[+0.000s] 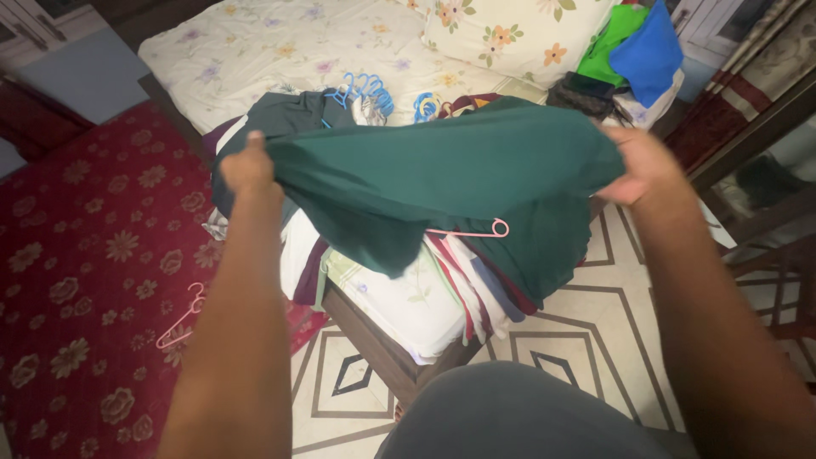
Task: The person places several shirts on hangers and buttons them up. They handle a green polo shirt, a dark gray shirt, and a striped shirt, placing each on a hanger and fastening the buttons before setting them on the bed.
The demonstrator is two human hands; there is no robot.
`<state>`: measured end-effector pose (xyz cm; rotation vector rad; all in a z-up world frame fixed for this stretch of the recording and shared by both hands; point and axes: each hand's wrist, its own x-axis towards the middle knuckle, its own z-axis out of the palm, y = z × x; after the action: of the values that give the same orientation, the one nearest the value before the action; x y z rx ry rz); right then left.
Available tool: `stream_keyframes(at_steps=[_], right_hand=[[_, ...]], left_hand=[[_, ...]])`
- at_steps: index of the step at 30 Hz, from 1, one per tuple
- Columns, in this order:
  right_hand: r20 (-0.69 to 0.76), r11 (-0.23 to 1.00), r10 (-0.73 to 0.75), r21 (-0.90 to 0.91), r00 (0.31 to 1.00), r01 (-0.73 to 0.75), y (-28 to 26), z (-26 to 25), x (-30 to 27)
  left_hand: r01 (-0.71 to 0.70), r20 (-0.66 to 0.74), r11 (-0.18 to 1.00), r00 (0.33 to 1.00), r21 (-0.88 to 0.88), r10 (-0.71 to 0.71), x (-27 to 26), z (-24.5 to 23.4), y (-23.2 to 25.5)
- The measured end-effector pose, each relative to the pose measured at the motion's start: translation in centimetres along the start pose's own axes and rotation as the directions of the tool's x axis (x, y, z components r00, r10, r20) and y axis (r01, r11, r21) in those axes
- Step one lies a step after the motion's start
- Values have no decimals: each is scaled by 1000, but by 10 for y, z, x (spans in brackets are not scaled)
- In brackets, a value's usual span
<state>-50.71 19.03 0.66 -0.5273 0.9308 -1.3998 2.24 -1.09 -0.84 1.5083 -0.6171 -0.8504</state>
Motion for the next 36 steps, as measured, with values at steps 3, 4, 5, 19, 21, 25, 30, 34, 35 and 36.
stream_keyframes(at_steps=[3, 4, 5, 19, 21, 25, 30, 34, 35, 36], right_hand=[[-270, 989, -26, 136, 962, 65, -20, -56, 11], [-301, 989, -24, 131, 953, 66, -23, -73, 17], [-328, 989, -19, 130, 944, 65, -21, -87, 24], [589, 640, -333, -432, 736, 635, 18, 176, -38], [777, 444, -361, -343, 515, 828, 17, 215, -57], [410, -38, -544, -884, 732, 467, 2, 240, -64], [554, 141, -661, -572, 507, 808, -23, 215, -44], [446, 694, -399, -424, 801, 582, -38, 206, -45], [437, 706, -355, -455, 826, 544, -39, 208, -49], [426, 715, -310, -485, 850, 504, -38, 209, -53]], left_hand=[[158, -22, 915, 984, -371, -179, 12, -19, 0], [184, -15, 900, 978, -395, -207, 12, -22, 2], [205, -11, 885, 973, -418, -230, 10, -25, 7], [181, 616, 869, 771, -460, 165, -223, 74, 106], [67, 659, 831, 645, -553, 387, -257, 73, 108], [-665, 467, 478, 214, -574, 858, -262, 55, 114], [-965, 558, -263, -209, 17, 803, -223, 18, 119], [-872, 575, -490, -404, -7, 711, -198, -4, 107], [-864, 549, -503, -426, -12, 720, -194, -9, 106], [-889, 577, -458, -369, 10, 729, -191, -13, 104]])
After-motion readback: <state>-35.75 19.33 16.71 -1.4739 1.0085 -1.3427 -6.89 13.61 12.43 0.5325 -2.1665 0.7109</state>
